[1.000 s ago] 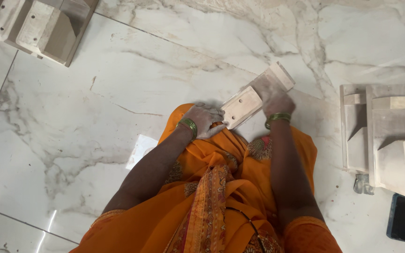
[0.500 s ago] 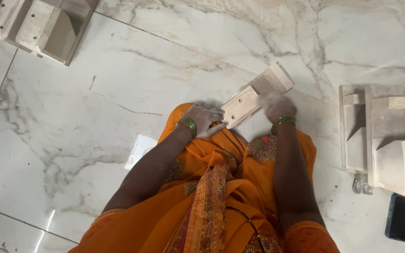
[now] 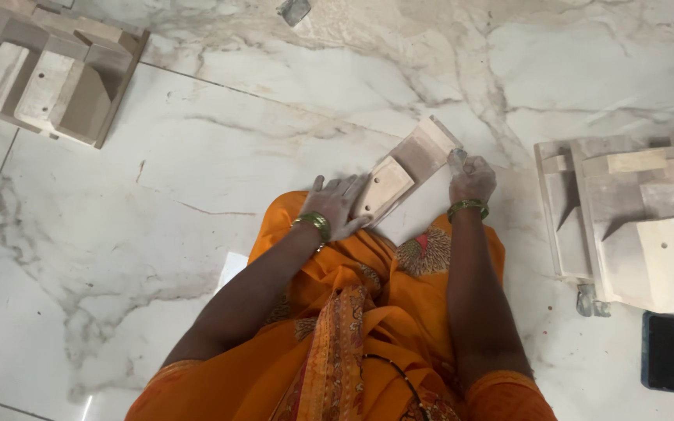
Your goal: The person sits on the floor and assembles small wooden bracket-like pieces, picking up components one at a time, aligning them and fitting them together by hand. They turn pieces over, press fitted parts together, and set completed assemblies aside among other finished pieces on the floor.
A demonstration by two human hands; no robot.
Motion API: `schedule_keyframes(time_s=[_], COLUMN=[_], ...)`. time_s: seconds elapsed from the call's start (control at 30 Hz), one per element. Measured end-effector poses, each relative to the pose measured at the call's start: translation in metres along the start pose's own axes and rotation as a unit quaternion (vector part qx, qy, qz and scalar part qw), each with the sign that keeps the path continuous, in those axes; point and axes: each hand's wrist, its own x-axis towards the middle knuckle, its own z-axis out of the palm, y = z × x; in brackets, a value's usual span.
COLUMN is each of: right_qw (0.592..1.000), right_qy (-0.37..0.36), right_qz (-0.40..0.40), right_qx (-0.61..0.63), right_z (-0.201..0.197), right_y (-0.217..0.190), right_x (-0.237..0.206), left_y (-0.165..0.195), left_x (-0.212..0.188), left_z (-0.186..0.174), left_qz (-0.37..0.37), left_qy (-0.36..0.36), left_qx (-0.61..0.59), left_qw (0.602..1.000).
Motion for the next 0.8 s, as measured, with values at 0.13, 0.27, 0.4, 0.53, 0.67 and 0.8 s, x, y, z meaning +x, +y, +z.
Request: schedule_keyframes(time_s=[0.13,0.27,0.4,0.53,0.67,0.8], right_qw=[1.0,1.0,0.998,0.993,0.995,0.999], right_qy=[0.008,0.017,0.015,0.024,0.005,0.004], right_qz=[0.02,0.006,0.047,0.062,0.08,0.038], right_qx=[0.008,0.002,0.038,0.093,0.056,0.013], right_z=[-0.008,-0.012,-0.012,-0.006,-0.002,0.005], right_y=[-0.004,-0.003,0.003,0.01,0.02,0.027], right_x=[-0.002,0.001,0.008,0.013,0.019,0.023], left_y=[0.042,0.058,0.05,0.019,-0.022,-0.045], left_x=[0.012,0.021,0.042,0.067,0.076,0.068], left_z=[-0.003,0.001,0.011,0.016,0.008,0.005], left_qz=[-0.088,-0.137,-0.118,-0.115,-0.117,-0.159], left_qy=[-0.005,-0.05,-0.034,0.029,0.038,0.059], left_qx=[-0.022,-0.06,-0.015,0.069,0.182,0.061], left_qw=[0.996,0.987,0.992,0.991,0.976,0.984])
